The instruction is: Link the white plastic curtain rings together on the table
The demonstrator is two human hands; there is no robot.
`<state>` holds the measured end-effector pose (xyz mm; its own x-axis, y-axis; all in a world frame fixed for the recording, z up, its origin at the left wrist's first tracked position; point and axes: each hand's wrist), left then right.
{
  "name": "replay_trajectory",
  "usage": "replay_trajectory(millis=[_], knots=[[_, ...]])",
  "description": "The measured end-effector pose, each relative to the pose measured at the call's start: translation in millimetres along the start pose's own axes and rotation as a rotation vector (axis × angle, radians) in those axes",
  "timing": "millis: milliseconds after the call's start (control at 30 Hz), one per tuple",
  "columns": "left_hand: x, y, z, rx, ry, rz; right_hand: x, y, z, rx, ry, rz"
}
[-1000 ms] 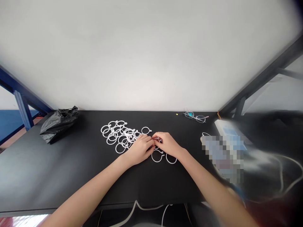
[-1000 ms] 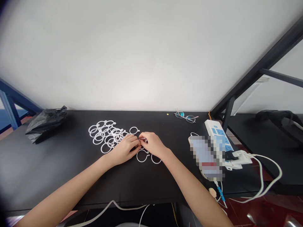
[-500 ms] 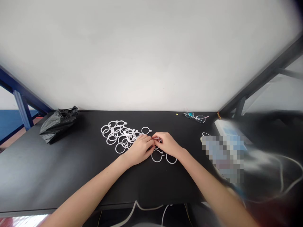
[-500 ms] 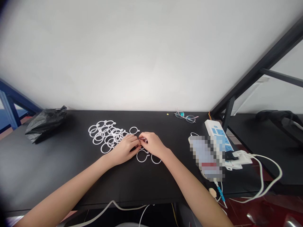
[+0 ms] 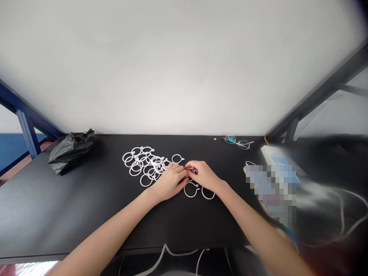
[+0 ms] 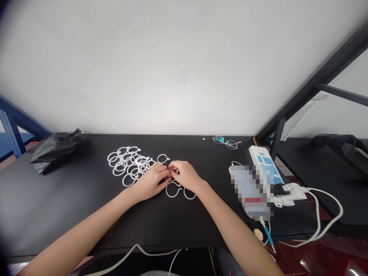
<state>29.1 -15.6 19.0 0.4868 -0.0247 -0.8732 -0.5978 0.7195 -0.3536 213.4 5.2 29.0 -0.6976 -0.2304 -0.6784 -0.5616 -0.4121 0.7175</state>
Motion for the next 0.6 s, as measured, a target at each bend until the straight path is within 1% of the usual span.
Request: replay_trajectory(millis=[600], knots=[[-0.6, 0.9, -0.3, 0.014, -0.014, -0.003, -0.8, 1.1, 1.1, -0.024, 0.001, -0.029]])
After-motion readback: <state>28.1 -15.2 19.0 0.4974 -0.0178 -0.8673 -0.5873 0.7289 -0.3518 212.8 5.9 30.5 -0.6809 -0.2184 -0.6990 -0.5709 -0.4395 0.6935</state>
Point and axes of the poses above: each hand's wrist, its own z-axis towards the middle knuckle, its own x-axis out of the palm, y = z × x, and after that the axes turned 3 degrees about -y, right-handed
